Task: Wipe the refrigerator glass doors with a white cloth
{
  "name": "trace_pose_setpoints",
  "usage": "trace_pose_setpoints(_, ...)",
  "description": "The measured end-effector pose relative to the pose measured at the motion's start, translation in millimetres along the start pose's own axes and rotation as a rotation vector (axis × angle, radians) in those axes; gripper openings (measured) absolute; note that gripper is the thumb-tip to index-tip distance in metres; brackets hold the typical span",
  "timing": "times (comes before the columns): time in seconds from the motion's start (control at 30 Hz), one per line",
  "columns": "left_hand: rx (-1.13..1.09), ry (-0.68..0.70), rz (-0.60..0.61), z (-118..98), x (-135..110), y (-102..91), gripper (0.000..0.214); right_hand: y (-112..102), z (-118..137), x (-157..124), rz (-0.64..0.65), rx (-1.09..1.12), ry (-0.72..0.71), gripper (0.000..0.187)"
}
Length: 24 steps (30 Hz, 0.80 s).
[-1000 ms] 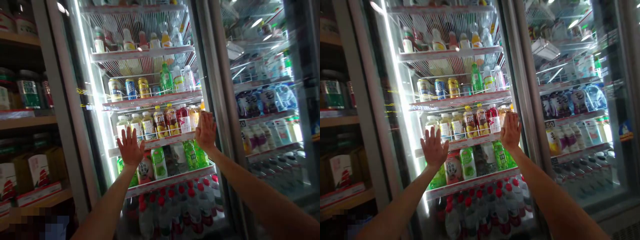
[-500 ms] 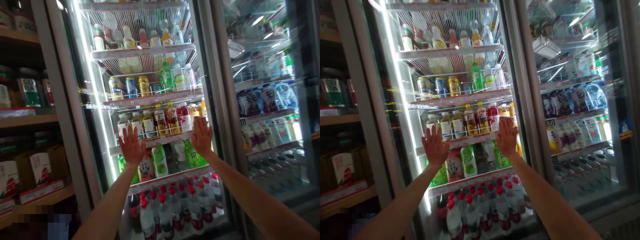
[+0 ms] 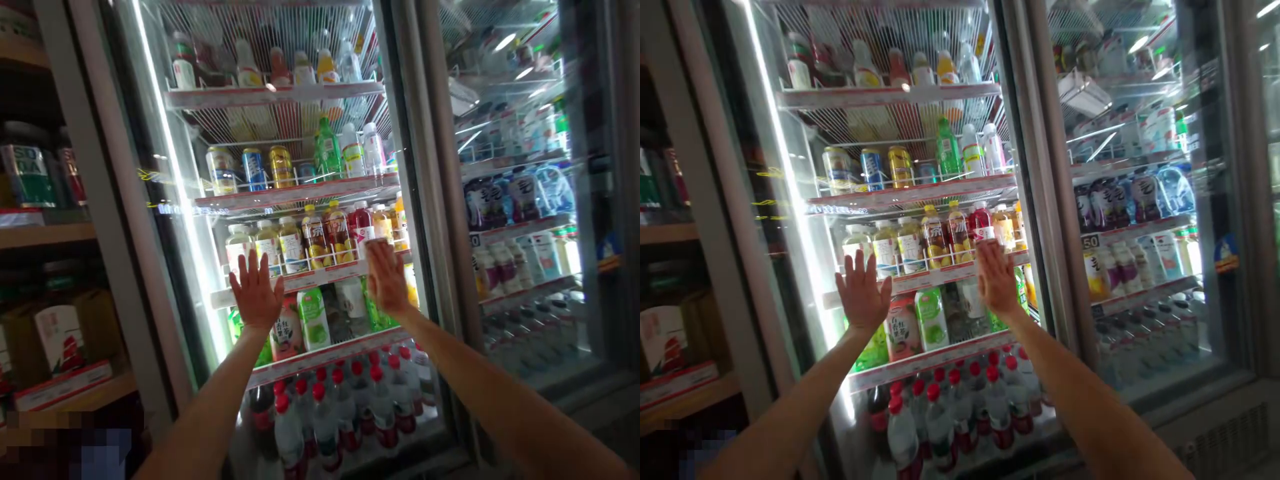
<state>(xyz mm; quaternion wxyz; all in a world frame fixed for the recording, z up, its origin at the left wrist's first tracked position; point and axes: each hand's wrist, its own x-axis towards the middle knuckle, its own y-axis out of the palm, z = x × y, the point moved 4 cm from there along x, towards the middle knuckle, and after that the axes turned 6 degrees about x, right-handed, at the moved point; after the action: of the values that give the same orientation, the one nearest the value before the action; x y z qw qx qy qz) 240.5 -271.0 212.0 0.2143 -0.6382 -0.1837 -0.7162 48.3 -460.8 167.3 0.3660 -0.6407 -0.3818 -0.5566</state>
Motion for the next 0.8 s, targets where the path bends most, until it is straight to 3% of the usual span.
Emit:
trace_pose_setpoints(0.1,-0.008,-0.003,-0.008,0,-2,0.3,0.058,-12,-51,-5,-0.095,-0.097,0.267,0.058)
trace_pose_setpoints(0.17,-0.008,-0.002,-0.020,0,-2,0.2,0.058,-13,-54,-8,-0.146,-0.111,0.363,0.060)
trace_pose_setpoints(0.23,-0.004,0.002,-0.031,-1,-1,0.0,0.058,-7,-31,-9,-0.155,-0.073,0.330,0.061)
trace_pose_setpoints(0.33,0.001,0.004,-0.036,-1,-3,-0.2,0.057,6,22,-10,-0.069,0.035,0.132,0.062)
trace_pose_setpoints(0.4,0.001,0.003,-0.033,-1,-7,-0.7,0.057,10,43,-11,0.005,0.084,-0.001,0.061)
trace_pose_setpoints(0.5,0.005,0.003,-0.024,-2,-17,-1.7,0.057,5,30,-15,0.047,0.073,-0.063,0.060)
trace_pose_setpoints(0.6,0.008,0.016,-0.001,-5,-28,-1.5,0.057,-6,-17,-19,-0.062,-0.032,0.133,0.060)
trace_pose_setpoints(0.67,0.004,0.020,-0.002,-6,-33,-1.2,0.058,-10,-35,-20,-0.136,-0.081,0.269,0.061)
trace_pose_setpoints(0.73,0.001,0.015,-0.015,-7,-34,-1.2,0.058,-6,-23,-20,-0.136,-0.052,0.269,0.061)
trace_pose_setpoints(0.8,-0.003,0.024,-0.027,-7,-34,-1.6,0.058,3,14,-19,-0.073,0.030,0.138,0.061)
